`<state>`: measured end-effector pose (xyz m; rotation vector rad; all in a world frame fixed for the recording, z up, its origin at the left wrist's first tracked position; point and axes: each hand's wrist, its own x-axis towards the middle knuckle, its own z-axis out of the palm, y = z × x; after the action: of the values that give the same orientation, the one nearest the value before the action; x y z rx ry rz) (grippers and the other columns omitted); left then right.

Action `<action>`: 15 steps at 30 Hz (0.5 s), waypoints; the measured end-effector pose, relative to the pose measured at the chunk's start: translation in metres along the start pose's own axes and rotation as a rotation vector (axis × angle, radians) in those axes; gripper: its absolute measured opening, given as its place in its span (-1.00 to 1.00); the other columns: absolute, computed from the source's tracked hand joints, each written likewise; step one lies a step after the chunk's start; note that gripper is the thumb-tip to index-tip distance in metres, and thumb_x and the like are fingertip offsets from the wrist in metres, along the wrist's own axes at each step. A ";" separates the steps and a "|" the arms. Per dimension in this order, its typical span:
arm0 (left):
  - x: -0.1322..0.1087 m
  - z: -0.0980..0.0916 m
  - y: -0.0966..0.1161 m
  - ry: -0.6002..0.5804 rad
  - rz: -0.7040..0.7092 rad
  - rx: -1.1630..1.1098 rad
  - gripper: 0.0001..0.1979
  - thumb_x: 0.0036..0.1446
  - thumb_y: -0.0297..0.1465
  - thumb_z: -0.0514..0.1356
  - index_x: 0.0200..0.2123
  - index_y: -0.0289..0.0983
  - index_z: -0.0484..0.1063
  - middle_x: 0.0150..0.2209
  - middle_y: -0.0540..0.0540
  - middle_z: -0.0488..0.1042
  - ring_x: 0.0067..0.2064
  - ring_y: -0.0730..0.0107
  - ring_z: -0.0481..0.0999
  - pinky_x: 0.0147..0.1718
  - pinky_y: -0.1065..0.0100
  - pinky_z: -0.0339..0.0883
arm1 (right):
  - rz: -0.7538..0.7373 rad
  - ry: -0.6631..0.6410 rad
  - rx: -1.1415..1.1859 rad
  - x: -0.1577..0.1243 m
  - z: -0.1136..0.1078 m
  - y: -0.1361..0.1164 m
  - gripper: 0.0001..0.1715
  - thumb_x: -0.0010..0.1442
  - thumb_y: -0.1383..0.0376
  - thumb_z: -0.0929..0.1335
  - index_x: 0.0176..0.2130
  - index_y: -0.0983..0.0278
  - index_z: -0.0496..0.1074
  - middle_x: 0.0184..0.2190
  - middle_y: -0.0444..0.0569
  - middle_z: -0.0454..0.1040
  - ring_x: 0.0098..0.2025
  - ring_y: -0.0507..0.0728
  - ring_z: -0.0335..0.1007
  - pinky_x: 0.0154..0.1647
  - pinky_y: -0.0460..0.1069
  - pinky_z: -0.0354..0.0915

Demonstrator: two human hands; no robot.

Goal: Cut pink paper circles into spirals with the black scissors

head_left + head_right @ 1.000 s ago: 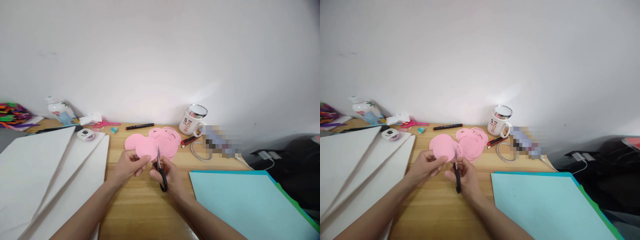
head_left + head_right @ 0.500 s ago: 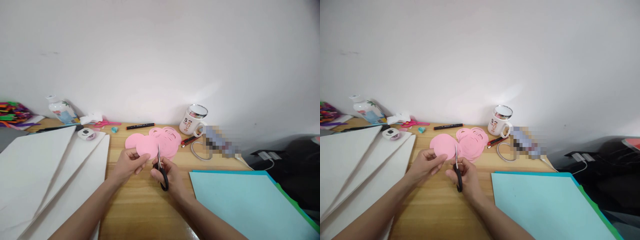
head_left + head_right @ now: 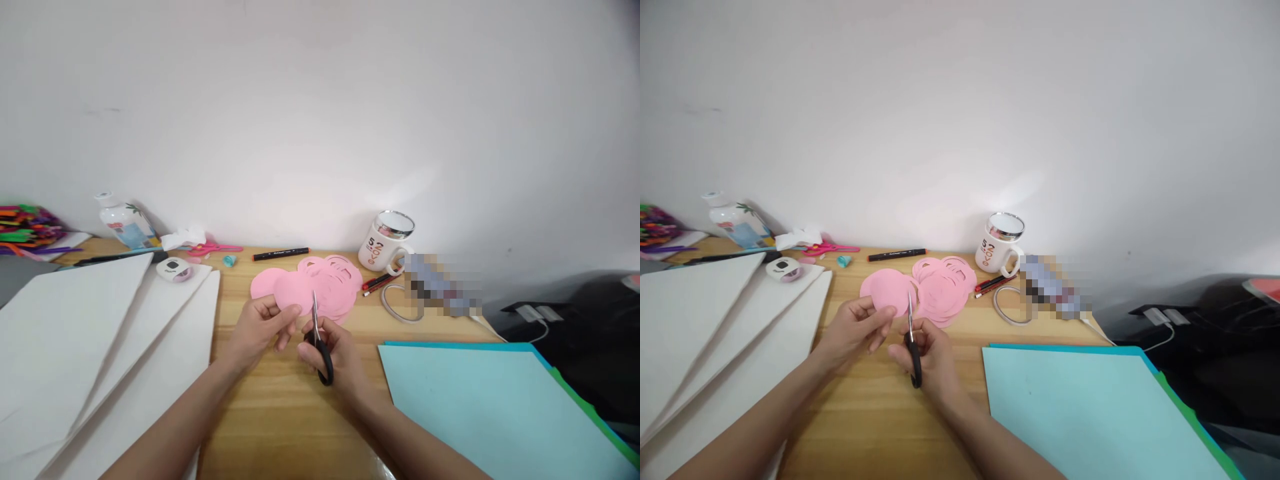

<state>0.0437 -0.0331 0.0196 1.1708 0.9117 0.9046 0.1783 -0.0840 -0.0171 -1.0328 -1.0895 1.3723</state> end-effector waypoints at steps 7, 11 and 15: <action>-0.001 0.002 0.000 0.023 -0.024 0.018 -0.72 -0.11 -0.31 0.28 -0.65 -0.34 0.28 -0.72 0.09 0.34 -0.77 0.67 0.18 -0.79 0.56 -0.02 | -0.037 0.013 -0.007 0.001 0.001 -0.006 -0.59 -0.14 0.16 0.46 -0.37 0.26 0.24 -0.62 -0.25 0.19 -0.60 -0.05 0.02 -0.62 -0.14 -0.02; -0.001 0.001 -0.003 -0.018 -0.032 0.016 -0.75 -0.08 -0.31 0.26 -0.61 -0.34 0.31 -0.70 0.09 0.35 -0.77 0.67 0.18 -0.78 0.56 -0.02 | -0.055 0.021 -0.026 0.002 0.001 -0.011 -0.58 -0.17 0.15 0.47 -0.39 0.27 0.24 -0.58 -0.20 0.23 -0.54 -0.01 0.08 -0.56 -0.13 0.03; -0.001 0.000 -0.004 -0.017 -0.038 0.026 -0.75 -0.08 -0.29 0.26 -0.59 -0.34 0.32 -0.70 0.08 0.36 -0.78 0.67 0.17 -0.77 0.54 -0.01 | -0.043 0.019 -0.024 0.002 0.001 -0.012 -0.55 -0.19 0.11 0.47 -0.39 0.26 0.23 -0.60 -0.22 0.20 -0.56 -0.02 0.04 -0.58 -0.13 0.00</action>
<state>0.0436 -0.0346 0.0160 1.1781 0.9311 0.8531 0.1800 -0.0816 -0.0052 -1.0321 -1.1106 1.3161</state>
